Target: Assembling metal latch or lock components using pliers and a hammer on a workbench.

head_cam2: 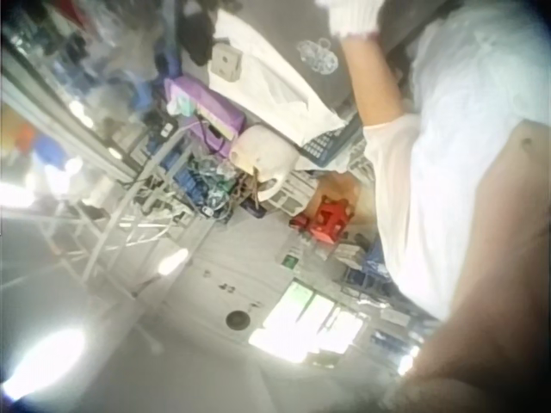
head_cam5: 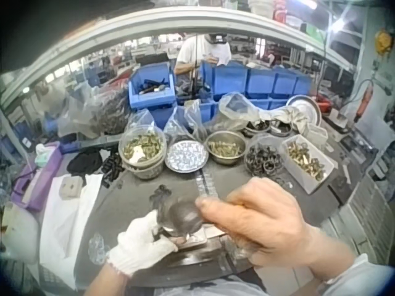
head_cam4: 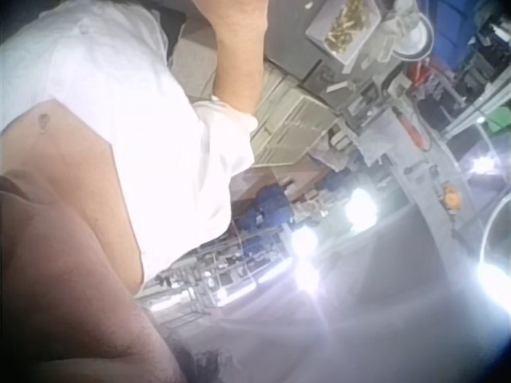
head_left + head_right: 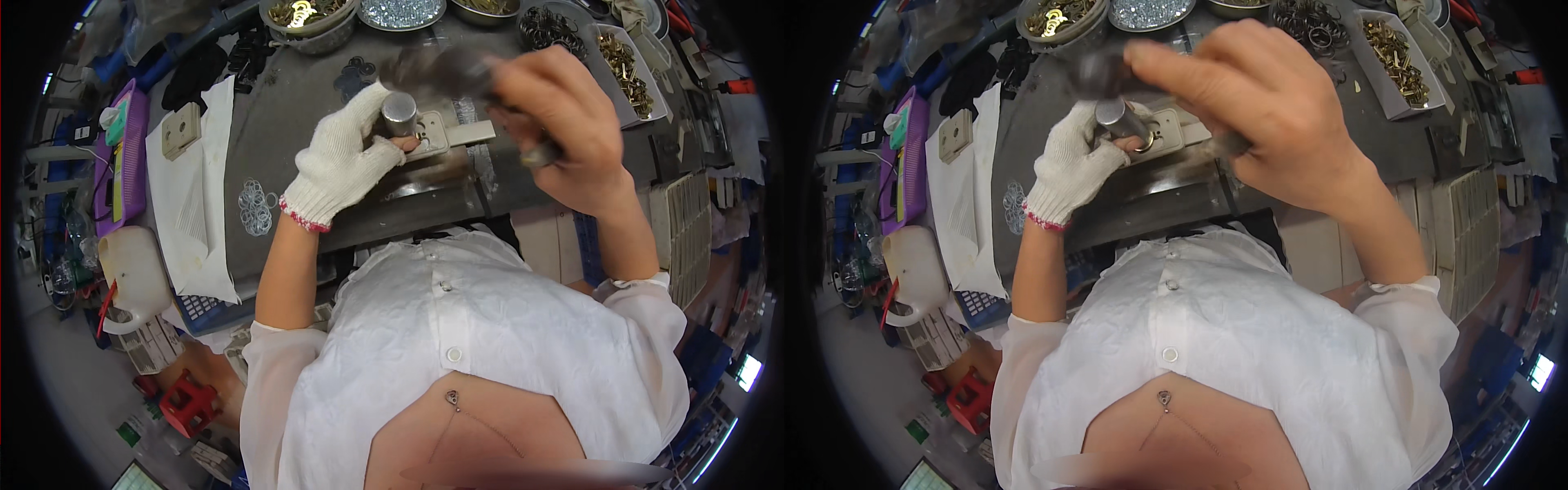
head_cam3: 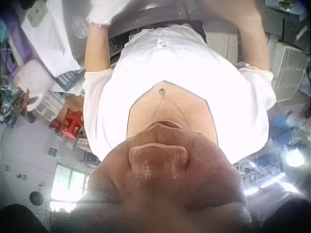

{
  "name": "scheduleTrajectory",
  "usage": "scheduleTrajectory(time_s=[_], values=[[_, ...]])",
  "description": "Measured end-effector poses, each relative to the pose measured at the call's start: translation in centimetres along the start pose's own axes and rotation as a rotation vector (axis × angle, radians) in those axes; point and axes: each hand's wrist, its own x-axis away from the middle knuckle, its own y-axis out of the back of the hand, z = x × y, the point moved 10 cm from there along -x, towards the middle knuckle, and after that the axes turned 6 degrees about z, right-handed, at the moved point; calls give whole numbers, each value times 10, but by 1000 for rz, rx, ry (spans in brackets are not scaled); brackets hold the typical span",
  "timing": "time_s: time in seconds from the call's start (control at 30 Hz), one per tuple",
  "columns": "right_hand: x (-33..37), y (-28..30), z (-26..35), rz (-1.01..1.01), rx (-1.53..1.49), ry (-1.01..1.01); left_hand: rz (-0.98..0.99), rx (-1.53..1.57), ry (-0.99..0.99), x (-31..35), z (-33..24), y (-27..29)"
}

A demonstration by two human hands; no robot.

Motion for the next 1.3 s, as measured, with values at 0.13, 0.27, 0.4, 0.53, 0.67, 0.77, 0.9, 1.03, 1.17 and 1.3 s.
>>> scheduleTrajectory(time_s=[0.13, 0.27, 0.4, 0.53, 0.67, 0.77, 0.9, 1.03, 1.17, 1.3], values=[[12, -21, -4, 136, -9, -42, -4, -63, 20, 2, -7, -2], [11, 1, 0, -48, -143, -28, 45, -146, 2, 1, -4, -4], [14, -15, -13, 119, -38, -143, -21, 137, -54, 0, -2, -2], [53, 6, -44, -11, -96, -325, -329, 351, 59, 16, 26, 41], [161, 17, -107, -105, -32, -831, -568, -593, 172, 52, 92, 115], [244, 40, -145, -166, 26, -1039, -454, -780, 408, 55, 81, 120], [294, 58, -169, -164, 68, -1145, -625, -793, 169, 91, 62, 123], [283, 73, -168, -148, 397, -1021, -666, -522, 252, 124, 76, 118], [201, 64, -136, -232, 177, -866, -738, -719, 119, 171, 58, 110], [134, 17, -108, -182, -435, -723, -722, -766, 154, 190, 73, 100]])
